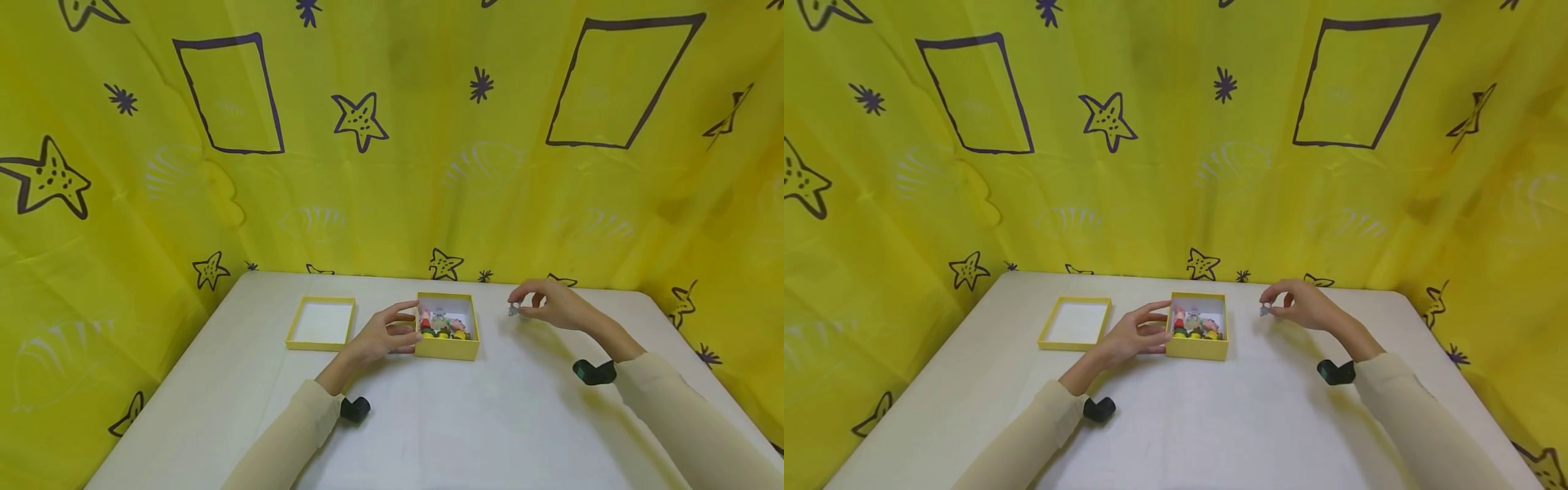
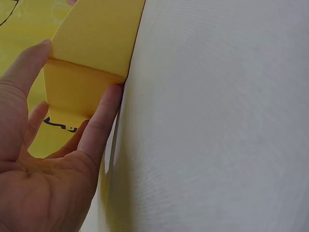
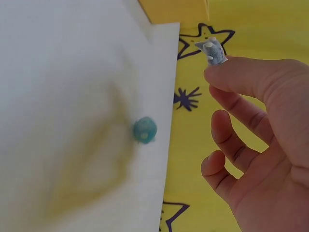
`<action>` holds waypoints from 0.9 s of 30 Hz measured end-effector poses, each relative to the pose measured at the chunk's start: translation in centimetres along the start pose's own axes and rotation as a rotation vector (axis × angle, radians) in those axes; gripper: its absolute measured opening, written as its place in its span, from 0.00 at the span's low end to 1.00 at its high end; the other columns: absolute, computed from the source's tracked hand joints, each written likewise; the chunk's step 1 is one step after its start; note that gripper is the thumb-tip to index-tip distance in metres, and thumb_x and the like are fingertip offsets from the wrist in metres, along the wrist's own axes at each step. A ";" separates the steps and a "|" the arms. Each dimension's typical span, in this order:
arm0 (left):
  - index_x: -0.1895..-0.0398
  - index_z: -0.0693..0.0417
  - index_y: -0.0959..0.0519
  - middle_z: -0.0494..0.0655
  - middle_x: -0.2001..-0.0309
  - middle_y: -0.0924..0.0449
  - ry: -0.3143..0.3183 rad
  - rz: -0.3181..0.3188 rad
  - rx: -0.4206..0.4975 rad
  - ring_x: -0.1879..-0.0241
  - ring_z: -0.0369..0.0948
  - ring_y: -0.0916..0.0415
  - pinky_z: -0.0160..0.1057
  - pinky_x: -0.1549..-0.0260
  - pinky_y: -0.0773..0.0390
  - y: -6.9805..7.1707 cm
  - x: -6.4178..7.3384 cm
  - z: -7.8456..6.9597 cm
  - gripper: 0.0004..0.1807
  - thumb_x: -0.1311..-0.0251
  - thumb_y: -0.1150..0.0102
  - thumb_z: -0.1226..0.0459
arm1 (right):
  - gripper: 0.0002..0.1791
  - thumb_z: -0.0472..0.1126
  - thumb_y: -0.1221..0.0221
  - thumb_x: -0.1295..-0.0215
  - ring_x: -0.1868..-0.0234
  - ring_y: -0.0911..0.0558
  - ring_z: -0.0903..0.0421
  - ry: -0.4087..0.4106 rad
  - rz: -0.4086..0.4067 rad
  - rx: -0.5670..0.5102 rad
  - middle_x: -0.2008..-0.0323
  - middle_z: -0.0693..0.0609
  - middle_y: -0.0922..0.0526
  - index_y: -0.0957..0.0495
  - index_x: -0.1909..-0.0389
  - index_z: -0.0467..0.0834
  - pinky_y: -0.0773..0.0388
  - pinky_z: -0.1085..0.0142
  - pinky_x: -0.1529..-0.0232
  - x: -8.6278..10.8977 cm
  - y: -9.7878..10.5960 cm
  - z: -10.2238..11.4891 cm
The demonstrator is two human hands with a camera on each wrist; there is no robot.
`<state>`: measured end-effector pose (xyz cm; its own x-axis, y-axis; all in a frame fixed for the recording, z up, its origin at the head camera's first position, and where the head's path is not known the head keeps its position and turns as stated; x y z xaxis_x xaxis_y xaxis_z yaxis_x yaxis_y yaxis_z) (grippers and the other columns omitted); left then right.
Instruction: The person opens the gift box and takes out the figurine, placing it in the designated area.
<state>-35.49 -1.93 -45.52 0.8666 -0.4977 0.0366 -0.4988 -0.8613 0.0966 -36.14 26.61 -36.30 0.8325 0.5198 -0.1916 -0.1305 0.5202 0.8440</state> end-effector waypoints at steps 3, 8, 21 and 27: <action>0.21 0.48 0.37 0.60 0.32 0.32 -0.012 0.006 -0.003 0.43 0.48 0.23 0.45 0.52 0.13 0.0 0.0 -0.2 0.40 0.35 0.31 0.66 | 0.11 0.29 0.31 0.38 0.64 0.21 0.56 0.036 -0.014 0.013 0.58 0.52 0.12 0.14 0.54 0.39 0.19 0.64 0.63 0.5 0.3 -0.2; 0.21 0.46 0.36 0.61 0.32 0.32 -0.010 -0.003 -0.019 0.41 0.50 0.24 0.45 0.50 0.14 0.1 0.1 -0.2 0.40 0.35 0.31 0.65 | 0.11 0.28 0.31 0.39 0.63 0.20 0.55 0.091 -0.041 0.032 0.60 0.49 0.12 0.14 0.56 0.38 0.19 0.63 0.65 1.2 0.6 -0.4; 0.21 0.47 0.37 0.62 0.31 0.33 -0.010 0.010 0.025 0.41 0.50 0.24 0.47 0.52 0.13 -0.1 0.0 -0.2 0.40 0.35 0.31 0.68 | 0.11 0.29 0.31 0.38 0.63 0.22 0.57 -0.011 0.006 0.076 0.58 0.49 0.12 0.14 0.55 0.39 0.20 0.67 0.64 1.8 0.5 -3.2; 0.21 0.48 0.37 0.61 0.32 0.31 -0.018 0.009 0.005 0.42 0.49 0.23 0.46 0.52 0.13 -0.1 -0.1 -0.1 0.40 0.35 0.31 0.67 | 0.10 0.30 0.31 0.38 0.66 0.22 0.55 -0.042 0.020 0.075 0.56 0.47 0.12 0.13 0.55 0.39 0.21 0.67 0.67 2.2 0.4 -4.4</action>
<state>-35.47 -1.77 -45.39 0.8618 -0.5070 0.0194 -0.5064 -0.8574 0.0918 -36.72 30.89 -38.57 0.8521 0.4998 -0.1550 -0.1078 0.4574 0.8827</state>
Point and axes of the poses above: each hand's wrist, its own x-axis away from the middle knuckle, its own y-axis out of the back of the hand, z = x × y, the point moved 10 cm from there along -x, towards the middle knuckle
